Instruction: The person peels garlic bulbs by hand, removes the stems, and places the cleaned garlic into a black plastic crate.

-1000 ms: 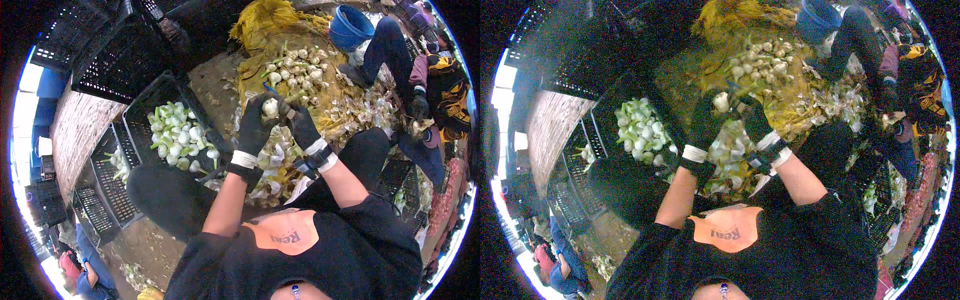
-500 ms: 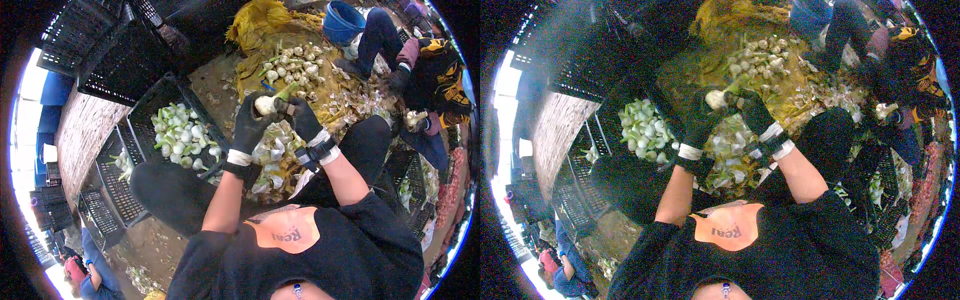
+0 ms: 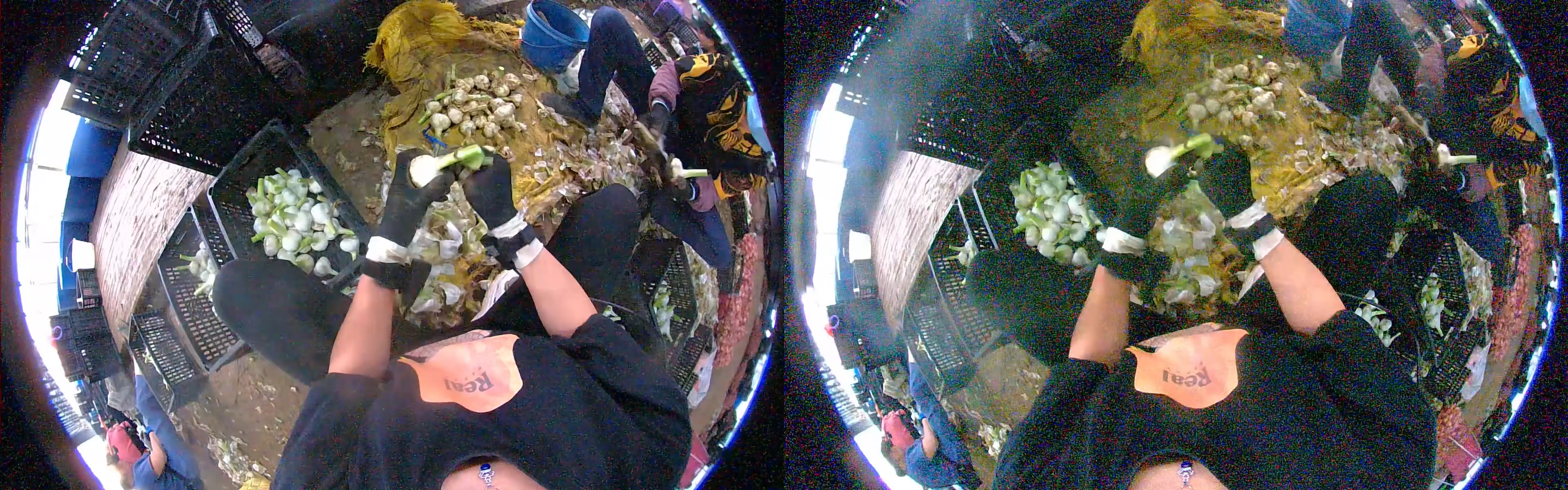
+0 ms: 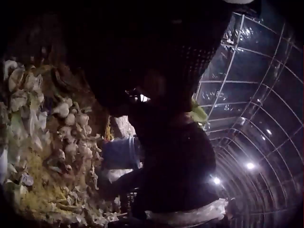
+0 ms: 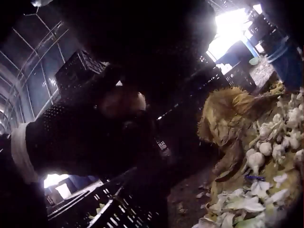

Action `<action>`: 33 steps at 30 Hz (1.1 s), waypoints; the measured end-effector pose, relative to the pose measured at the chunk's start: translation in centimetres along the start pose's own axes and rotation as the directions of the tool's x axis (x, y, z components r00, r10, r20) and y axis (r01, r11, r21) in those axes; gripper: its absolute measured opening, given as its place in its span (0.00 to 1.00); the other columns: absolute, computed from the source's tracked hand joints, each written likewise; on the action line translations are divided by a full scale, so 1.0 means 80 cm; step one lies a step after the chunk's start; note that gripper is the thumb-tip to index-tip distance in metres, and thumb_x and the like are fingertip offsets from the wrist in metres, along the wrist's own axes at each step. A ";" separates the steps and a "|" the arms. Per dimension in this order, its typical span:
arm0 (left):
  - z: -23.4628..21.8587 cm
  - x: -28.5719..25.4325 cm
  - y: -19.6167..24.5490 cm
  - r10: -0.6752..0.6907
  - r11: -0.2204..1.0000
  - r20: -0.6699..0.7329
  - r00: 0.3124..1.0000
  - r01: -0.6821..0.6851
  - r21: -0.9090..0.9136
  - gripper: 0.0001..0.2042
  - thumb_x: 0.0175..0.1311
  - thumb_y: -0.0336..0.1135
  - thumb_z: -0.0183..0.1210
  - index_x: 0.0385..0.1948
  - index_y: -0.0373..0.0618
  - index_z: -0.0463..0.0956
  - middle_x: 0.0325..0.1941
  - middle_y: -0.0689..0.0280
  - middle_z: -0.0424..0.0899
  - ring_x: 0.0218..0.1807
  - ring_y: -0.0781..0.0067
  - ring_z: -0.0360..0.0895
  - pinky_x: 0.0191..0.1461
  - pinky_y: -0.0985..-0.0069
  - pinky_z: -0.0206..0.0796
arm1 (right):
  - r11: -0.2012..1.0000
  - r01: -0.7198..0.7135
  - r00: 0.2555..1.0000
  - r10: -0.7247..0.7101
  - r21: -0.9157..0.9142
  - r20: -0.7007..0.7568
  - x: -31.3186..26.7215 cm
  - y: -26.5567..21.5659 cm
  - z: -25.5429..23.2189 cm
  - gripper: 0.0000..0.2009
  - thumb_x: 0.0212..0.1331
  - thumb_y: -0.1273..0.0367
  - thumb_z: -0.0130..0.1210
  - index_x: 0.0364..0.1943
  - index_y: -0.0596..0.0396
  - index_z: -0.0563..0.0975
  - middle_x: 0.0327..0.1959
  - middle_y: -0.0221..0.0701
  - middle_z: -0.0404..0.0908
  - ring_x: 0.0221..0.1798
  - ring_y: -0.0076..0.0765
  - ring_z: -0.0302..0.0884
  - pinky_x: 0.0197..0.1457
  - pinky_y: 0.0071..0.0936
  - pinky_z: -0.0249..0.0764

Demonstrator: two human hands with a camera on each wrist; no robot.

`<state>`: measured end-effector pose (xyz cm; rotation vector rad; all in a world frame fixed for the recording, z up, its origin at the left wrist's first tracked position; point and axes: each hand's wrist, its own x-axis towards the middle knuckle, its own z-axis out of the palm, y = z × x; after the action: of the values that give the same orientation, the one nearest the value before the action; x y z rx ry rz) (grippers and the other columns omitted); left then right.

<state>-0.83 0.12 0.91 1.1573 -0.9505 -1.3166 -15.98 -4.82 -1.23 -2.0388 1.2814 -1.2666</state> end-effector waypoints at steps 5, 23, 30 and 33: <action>0.014 -0.024 0.044 0.042 0.990 0.051 0.998 -0.034 -0.138 0.25 0.47 0.25 0.67 0.49 0.45 0.67 0.44 0.67 0.76 0.47 0.75 0.74 0.51 0.76 0.68 | 0.828 -0.025 0.937 0.214 -0.560 0.275 0.010 0.046 -0.015 0.13 0.51 0.65 0.57 0.38 0.57 0.79 0.36 0.46 0.81 0.40 0.51 0.79 0.40 0.42 0.74; -0.021 -0.016 0.020 0.235 0.898 0.110 0.966 -0.259 0.356 0.26 0.49 0.32 0.69 0.51 0.41 0.68 0.47 0.59 0.79 0.48 0.69 0.77 0.52 0.72 0.69 | 0.918 0.255 0.951 -0.180 -0.303 0.252 0.007 -0.055 -0.044 0.05 0.43 0.68 0.58 0.27 0.46 0.78 0.23 0.36 0.76 0.25 0.47 0.75 0.26 0.41 0.69; 0.008 -0.022 0.040 0.040 0.978 -0.266 0.963 0.016 0.206 0.17 0.64 0.35 0.56 0.54 0.40 0.70 0.51 0.62 0.78 0.50 0.73 0.75 0.54 0.75 0.67 | 0.960 0.186 0.977 -0.157 -0.210 0.146 0.004 -0.072 -0.025 0.03 0.49 0.72 0.57 0.28 0.52 0.77 0.25 0.38 0.77 0.27 0.48 0.76 0.28 0.37 0.71; 0.000 -0.013 -0.004 0.299 0.939 -0.235 0.925 -0.241 0.245 0.16 0.68 0.38 0.52 0.52 0.38 0.72 0.52 0.62 0.78 0.51 0.70 0.76 0.55 0.74 0.67 | 0.940 0.095 0.990 -0.054 -0.327 0.133 -0.001 -0.038 -0.015 0.02 0.48 0.72 0.54 0.27 0.49 0.77 0.24 0.37 0.79 0.28 0.47 0.78 0.29 0.38 0.73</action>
<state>-0.97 1.17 0.72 1.2775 -1.0238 -0.8243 -15.58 -3.14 1.52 -2.3774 1.4516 -0.9883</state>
